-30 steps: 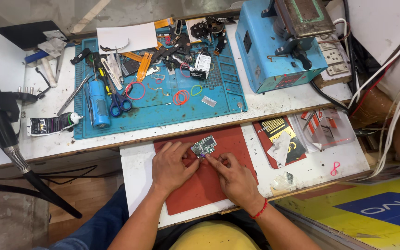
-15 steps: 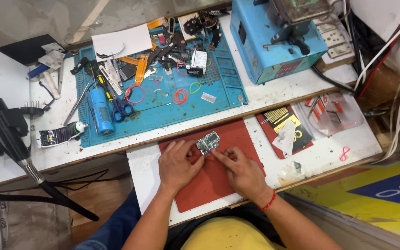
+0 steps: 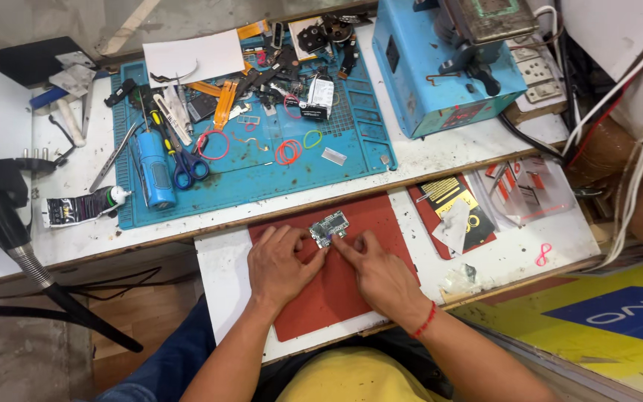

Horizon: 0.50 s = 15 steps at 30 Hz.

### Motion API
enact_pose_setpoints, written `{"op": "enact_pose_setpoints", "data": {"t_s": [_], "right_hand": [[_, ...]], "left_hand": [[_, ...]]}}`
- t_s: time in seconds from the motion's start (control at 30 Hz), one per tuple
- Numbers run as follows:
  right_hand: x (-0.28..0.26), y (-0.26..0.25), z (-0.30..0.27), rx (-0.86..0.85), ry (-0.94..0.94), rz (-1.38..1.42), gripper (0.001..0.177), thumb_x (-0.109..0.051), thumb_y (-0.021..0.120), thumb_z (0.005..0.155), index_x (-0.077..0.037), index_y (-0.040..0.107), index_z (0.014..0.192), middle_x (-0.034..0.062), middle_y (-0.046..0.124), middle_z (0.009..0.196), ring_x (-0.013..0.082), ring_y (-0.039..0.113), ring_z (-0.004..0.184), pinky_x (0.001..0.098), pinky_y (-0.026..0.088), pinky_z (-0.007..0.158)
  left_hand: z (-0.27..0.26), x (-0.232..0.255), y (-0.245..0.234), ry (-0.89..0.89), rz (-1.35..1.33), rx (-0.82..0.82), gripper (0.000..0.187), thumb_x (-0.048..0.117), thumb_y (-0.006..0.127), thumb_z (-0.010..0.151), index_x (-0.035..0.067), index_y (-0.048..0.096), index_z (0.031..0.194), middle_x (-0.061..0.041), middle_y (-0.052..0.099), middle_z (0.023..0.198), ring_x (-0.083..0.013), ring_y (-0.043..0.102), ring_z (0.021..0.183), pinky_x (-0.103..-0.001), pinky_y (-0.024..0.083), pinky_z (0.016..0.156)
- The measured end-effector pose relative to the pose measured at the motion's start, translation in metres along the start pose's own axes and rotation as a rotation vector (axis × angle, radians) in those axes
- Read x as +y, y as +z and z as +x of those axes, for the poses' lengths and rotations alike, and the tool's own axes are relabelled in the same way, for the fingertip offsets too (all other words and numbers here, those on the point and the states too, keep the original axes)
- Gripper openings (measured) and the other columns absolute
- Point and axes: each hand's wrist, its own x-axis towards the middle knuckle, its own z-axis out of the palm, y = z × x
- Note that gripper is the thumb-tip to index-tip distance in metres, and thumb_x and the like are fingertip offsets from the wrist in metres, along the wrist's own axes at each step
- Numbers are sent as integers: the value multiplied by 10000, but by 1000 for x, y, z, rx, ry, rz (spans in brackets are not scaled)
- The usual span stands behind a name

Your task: The person uses a small tool to scrape or clean the surface of a small electronic circuit board placed on a red mat. The person repeatedly works on the same small area of the board, occasionally adjusting their grip or the board's position.

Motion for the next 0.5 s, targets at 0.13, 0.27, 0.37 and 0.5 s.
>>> {"op": "enact_pose_setpoints", "data": {"t_s": [0.13,0.27,0.37,0.5], "right_hand": [[6,-10,3,104,10,30,564,-29,521,903,-231,608,1422,111,591,1068,342,682,732,454,570,612],[7,2,-8,31,-83,41,596,8,535,865,-211,628,1412,138,592,1080,355,671,729,461,561,605],[10,-4,-5,93,-46,36,579,19,545,889,-204,628,1417,127,598,1075,350,670,753,467,551,624],[2,-6,-7,24,-46,61,615,30,553,864,-208,626,1427,140,590,1075,357,654,717,471,542,603]], "left_hand": [[2,3,-5,36,9,-5,481,329,886,657,157,750,1084,-26,597,718,-254,594,710,-406,492,602],[-8,-8,3,70,33,18,440,345,882,716,156,740,1087,-16,589,775,-253,586,779,-402,495,640],[-2,-7,2,39,7,-21,383,343,886,744,159,743,1047,10,572,739,-222,575,746,-385,492,625],[-1,-4,-1,51,10,-9,390,344,885,729,144,743,1032,14,564,733,-217,567,739,-382,483,614]]}}
